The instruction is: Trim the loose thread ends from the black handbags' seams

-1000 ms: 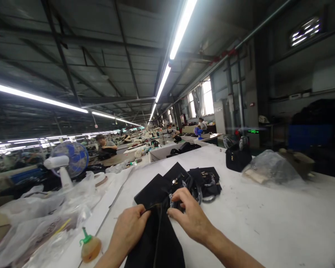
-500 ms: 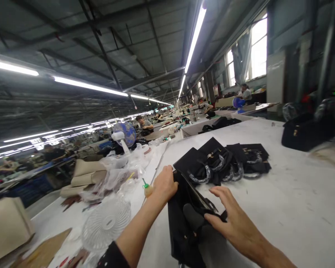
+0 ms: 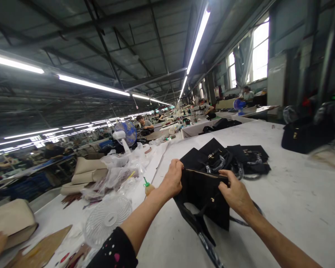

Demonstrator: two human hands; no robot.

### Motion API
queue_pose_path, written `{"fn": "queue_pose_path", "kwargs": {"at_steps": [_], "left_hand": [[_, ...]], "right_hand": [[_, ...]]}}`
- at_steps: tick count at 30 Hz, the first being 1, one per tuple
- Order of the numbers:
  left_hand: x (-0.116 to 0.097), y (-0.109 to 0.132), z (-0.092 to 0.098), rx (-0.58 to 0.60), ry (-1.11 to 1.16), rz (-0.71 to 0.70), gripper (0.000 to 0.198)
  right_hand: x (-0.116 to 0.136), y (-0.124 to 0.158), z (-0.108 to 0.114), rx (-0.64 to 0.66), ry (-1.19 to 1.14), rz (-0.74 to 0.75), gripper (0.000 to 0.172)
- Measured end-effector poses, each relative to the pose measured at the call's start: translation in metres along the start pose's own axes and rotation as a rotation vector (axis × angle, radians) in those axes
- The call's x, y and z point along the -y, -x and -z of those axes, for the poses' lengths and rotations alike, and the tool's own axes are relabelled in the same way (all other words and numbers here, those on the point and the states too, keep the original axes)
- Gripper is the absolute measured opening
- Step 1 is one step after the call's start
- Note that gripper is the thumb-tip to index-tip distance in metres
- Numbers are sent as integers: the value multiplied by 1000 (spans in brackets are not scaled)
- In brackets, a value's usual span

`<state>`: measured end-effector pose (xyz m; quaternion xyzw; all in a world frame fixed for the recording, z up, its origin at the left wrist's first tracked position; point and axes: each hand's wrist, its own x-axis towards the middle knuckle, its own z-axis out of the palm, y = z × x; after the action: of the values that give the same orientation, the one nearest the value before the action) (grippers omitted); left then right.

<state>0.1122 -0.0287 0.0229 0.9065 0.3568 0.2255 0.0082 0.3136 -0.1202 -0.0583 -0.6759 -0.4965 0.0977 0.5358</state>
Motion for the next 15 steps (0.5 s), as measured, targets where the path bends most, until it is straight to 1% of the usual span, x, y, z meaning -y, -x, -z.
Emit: {"fn": "queue_pose_path", "kwargs": {"at_steps": [1,3,7,9,11,15], "left_hand": [[2,-1,-1,-9,-2,38,49],[5,-2,-3,8,-14,76,43],[8,-7,-6,80,-73,10,30],[9,-13,-7,80,-123,-14,25],[10,-21,-9,73,-154,-24,24],[14,-42,-17,67,-162,-16,27]], "right_hand": [[-2,-3,0,2,-15,-14,37],[-5,-6,1,11,-26,-26,35],[-7,-3,2,36,-40,20,36],[-7,-3,3,35,-44,31,35],[-9,-5,3,26,-52,14,35],[-17,-14,3,25,-101,-36,36]]}}
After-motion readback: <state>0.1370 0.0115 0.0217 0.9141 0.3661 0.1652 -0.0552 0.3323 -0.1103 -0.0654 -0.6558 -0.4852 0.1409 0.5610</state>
